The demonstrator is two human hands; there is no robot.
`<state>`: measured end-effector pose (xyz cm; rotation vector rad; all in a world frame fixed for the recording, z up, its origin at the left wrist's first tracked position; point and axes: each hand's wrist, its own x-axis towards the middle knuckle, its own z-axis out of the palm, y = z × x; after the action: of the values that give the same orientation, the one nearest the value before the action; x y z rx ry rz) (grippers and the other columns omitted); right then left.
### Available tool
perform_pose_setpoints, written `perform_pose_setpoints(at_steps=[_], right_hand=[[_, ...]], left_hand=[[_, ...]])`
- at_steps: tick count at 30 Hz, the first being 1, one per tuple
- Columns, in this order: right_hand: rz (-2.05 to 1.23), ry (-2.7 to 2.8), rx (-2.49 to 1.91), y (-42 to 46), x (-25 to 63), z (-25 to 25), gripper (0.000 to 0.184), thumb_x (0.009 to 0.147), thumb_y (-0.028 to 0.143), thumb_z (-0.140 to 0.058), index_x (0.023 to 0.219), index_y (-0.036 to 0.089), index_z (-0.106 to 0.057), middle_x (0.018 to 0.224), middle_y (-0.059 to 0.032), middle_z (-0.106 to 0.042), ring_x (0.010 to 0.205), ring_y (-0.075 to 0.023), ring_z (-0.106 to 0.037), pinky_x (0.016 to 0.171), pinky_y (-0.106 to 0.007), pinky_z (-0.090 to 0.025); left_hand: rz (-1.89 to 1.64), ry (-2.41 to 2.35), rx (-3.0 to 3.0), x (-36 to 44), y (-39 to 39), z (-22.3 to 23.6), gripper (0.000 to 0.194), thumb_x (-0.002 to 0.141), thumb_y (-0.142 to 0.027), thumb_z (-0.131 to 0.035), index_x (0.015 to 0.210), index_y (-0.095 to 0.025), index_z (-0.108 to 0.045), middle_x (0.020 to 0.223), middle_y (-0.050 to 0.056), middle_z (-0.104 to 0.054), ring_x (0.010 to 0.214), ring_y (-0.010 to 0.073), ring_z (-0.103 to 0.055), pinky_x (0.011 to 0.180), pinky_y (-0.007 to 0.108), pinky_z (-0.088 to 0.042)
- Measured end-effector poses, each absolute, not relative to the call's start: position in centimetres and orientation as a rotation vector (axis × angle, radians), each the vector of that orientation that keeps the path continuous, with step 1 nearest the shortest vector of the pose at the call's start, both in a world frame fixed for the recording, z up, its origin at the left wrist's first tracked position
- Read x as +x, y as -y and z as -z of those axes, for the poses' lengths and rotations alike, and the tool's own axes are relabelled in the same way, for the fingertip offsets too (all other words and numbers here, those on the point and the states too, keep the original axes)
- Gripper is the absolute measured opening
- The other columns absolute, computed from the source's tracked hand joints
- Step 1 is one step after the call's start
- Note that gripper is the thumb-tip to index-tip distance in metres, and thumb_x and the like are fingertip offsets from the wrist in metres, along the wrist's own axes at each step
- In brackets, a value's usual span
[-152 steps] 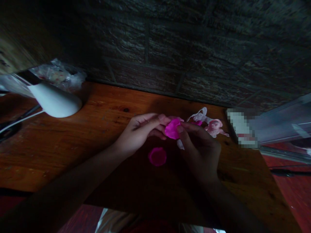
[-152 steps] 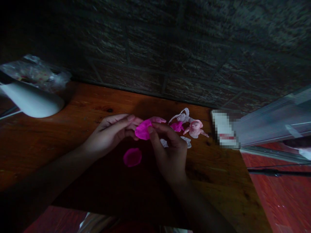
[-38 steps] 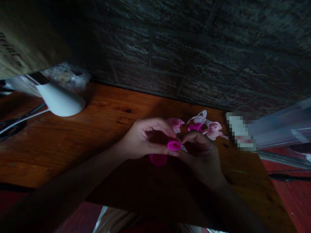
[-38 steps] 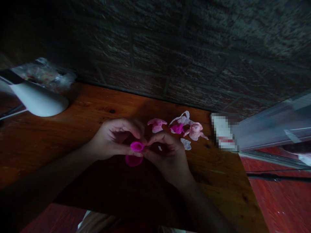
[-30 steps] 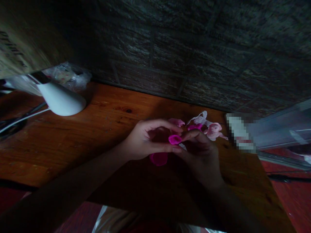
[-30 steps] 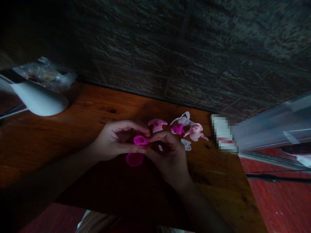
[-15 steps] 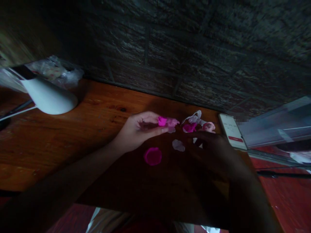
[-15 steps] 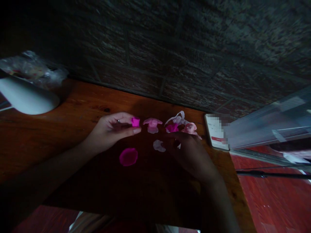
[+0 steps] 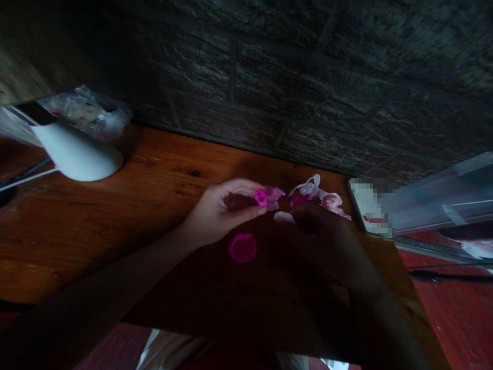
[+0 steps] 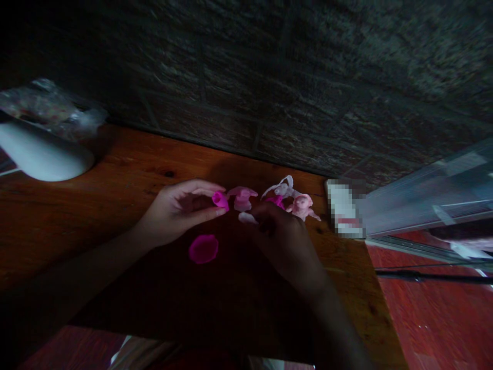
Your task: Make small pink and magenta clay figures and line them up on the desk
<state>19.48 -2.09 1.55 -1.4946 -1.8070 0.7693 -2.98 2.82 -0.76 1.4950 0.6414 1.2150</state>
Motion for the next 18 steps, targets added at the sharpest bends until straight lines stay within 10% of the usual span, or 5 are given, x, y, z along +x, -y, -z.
perform_pose_setpoints(at_steps=[18], right_hand=[[-0.880,1.219,-1.090,2.8,15.5,-0.6,0.015,0.084,0.014,-0.080,0.091,0.028,-0.079,0.094,0.0037,-0.084,0.088,-0.0128,-0.079,0.084,-0.026,-0.064]], left_hand=[[-1.107,-0.587,1.374,-2.7,-2.0,0.5,0.021,0.076,-0.014,-0.087,0.093,-0.015,-0.075,0.107,0.008,-0.081,0.103,0.0197,-0.077,0.092,0.031,-0.063]])
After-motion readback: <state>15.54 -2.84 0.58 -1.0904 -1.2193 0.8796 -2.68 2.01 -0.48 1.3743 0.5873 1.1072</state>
